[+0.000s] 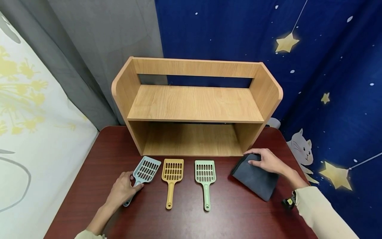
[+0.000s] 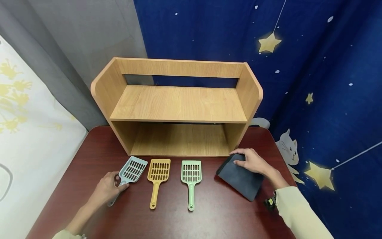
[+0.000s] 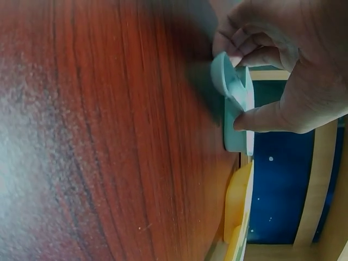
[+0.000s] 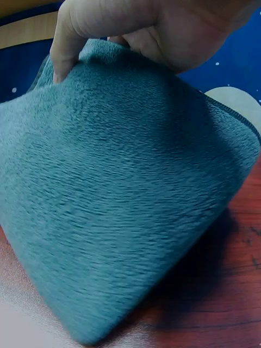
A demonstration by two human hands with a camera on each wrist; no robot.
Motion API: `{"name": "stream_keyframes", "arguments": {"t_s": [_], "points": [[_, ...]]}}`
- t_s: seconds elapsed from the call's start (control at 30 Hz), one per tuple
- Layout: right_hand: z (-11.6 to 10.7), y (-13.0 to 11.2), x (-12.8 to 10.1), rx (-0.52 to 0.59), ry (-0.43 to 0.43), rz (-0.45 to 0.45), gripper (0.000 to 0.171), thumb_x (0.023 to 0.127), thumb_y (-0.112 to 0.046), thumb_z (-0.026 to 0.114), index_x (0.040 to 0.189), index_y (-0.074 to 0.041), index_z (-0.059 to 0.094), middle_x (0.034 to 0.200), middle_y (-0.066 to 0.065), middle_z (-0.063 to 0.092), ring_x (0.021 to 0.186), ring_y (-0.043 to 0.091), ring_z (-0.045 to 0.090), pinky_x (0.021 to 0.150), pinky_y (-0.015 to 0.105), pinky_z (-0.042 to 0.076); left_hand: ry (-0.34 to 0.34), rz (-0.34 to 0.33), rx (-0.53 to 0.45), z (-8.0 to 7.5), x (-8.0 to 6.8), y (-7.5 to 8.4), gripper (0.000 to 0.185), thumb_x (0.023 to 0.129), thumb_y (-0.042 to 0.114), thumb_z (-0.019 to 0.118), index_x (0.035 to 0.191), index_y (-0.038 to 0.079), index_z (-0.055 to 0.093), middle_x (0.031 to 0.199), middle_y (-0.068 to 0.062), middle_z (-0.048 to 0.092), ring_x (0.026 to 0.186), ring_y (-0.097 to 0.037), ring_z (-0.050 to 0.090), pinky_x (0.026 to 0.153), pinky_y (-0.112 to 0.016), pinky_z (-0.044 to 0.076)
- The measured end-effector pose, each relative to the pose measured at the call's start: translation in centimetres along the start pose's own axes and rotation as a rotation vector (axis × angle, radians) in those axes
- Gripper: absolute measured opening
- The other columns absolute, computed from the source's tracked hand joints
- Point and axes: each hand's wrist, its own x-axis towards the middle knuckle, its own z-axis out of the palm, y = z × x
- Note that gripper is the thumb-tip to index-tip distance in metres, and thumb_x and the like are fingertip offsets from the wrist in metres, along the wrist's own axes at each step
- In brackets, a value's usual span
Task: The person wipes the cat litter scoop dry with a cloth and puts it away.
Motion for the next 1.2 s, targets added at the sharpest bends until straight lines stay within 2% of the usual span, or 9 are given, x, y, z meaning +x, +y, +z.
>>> {"name": "stream_keyframes", "arguments": {"t_s": [0.17, 0.33, 0.47, 0.63, 0.8, 0.97, 1.1, 1.2], "points": [[-0.8, -0.3, -0.4, 0.048, 0.053, 0.025, 0.032, 0.092, -0.009, 0.083, 0.123, -0.015, 0.077, 0.111, 0.0, 0.077, 0.093, 0.011, 0.064, 0.084, 0.024, 0.05, 0.002, -0.002, -0.017, -0.1, -0.1, -0.1, 0.049, 0.081, 0.024, 0.088, 0.113, -0.007, 0.066, 0.096, -0.01, 0.064, 0.083, -0.022, 0.059, 0.075, -0.043, 0.049], [-1.5, -0.9, -0.8, 0.077, 0.097, 0.036, 0.031, 0.092, -0.011, 0.083, 0.122, -0.014, 0.077, 0.112, 0.002, 0.077, 0.095, 0.01, 0.064, 0.084, 0.02, 0.048, 0.023, 0.027, -0.018, -0.1, -0.3, -0.1, 0.038, 0.082, 0.019, 0.088, 0.106, -0.003, 0.07, 0.092, -0.006, 0.066, 0.081, -0.021, 0.06, 0.072, -0.042, 0.05], [-1.9, -1.0, -1.0, 0.148, 0.115, 0.071, 0.03, 0.092, -0.009, 0.083, 0.121, -0.012, 0.077, 0.11, 0.006, 0.077, 0.089, 0.01, 0.066, 0.078, 0.021, 0.051, 0.052, 0.074, -0.038, 0.0, -0.3, -0.3, 0.031, 0.083, 0.011, 0.086, 0.106, -0.004, 0.071, 0.09, -0.006, 0.067, 0.08, -0.021, 0.061, 0.071, -0.043, 0.051], [-2.5, -1.4, -1.3, 0.216, 0.115, 0.096, 0.03, 0.093, -0.008, 0.082, 0.121, -0.011, 0.075, 0.108, 0.008, 0.075, 0.083, 0.012, 0.067, 0.072, 0.025, 0.055, 0.104, 0.146, -0.046, -0.2, -0.3, -1.0, 0.027, 0.085, 0.004, 0.084, 0.107, -0.007, 0.072, 0.087, -0.008, 0.069, 0.078, -0.022, 0.062, 0.069, -0.044, 0.052], [-3.0, -1.8, -1.4, 0.234, 0.127, 0.077, 0.031, 0.092, -0.006, 0.082, 0.123, -0.009, 0.074, 0.105, 0.009, 0.075, 0.079, 0.013, 0.068, 0.069, 0.025, 0.056, 0.125, 0.169, -0.044, -0.9, -0.2, -1.2, 0.028, 0.086, 0.003, 0.084, 0.108, -0.008, 0.072, 0.087, -0.008, 0.069, 0.078, -0.023, 0.063, 0.069, -0.045, 0.052], [-3.5, -2.6, -1.4, 0.207, 0.145, 0.049, 0.036, 0.092, -0.005, 0.082, 0.127, -0.009, 0.073, 0.107, 0.009, 0.074, 0.077, 0.012, 0.064, 0.066, 0.024, 0.052, 0.129, 0.194, -0.044, -1.9, 0.0, -0.7, 0.028, 0.086, 0.003, 0.083, 0.11, -0.008, 0.073, 0.089, -0.008, 0.07, 0.079, -0.021, 0.062, 0.069, -0.043, 0.052], [-3.9, -3.3, -1.3, 0.161, 0.172, 0.029, 0.041, 0.092, -0.005, 0.082, 0.131, -0.011, 0.072, 0.117, 0.008, 0.073, 0.078, 0.01, 0.058, 0.065, 0.024, 0.046, 0.126, 0.24, -0.042, -2.5, 0.4, 0.4, 0.028, 0.087, 0.004, 0.084, 0.111, -0.007, 0.074, 0.093, -0.009, 0.072, 0.081, -0.02, 0.063, 0.071, -0.041, 0.052], [-3.9, -3.7, -1.2, 0.168, 0.189, 0.0, 0.044, 0.093, -0.003, 0.081, 0.135, -0.009, 0.07, 0.126, 0.01, 0.072, 0.092, 0.006, 0.061, 0.073, 0.019, 0.047, 0.125, 0.278, -0.043, -2.8, 0.7, 1.3, 0.028, 0.087, 0.003, 0.084, 0.111, -0.007, 0.074, 0.095, -0.009, 0.073, 0.083, -0.019, 0.065, 0.073, -0.041, 0.053]]}}
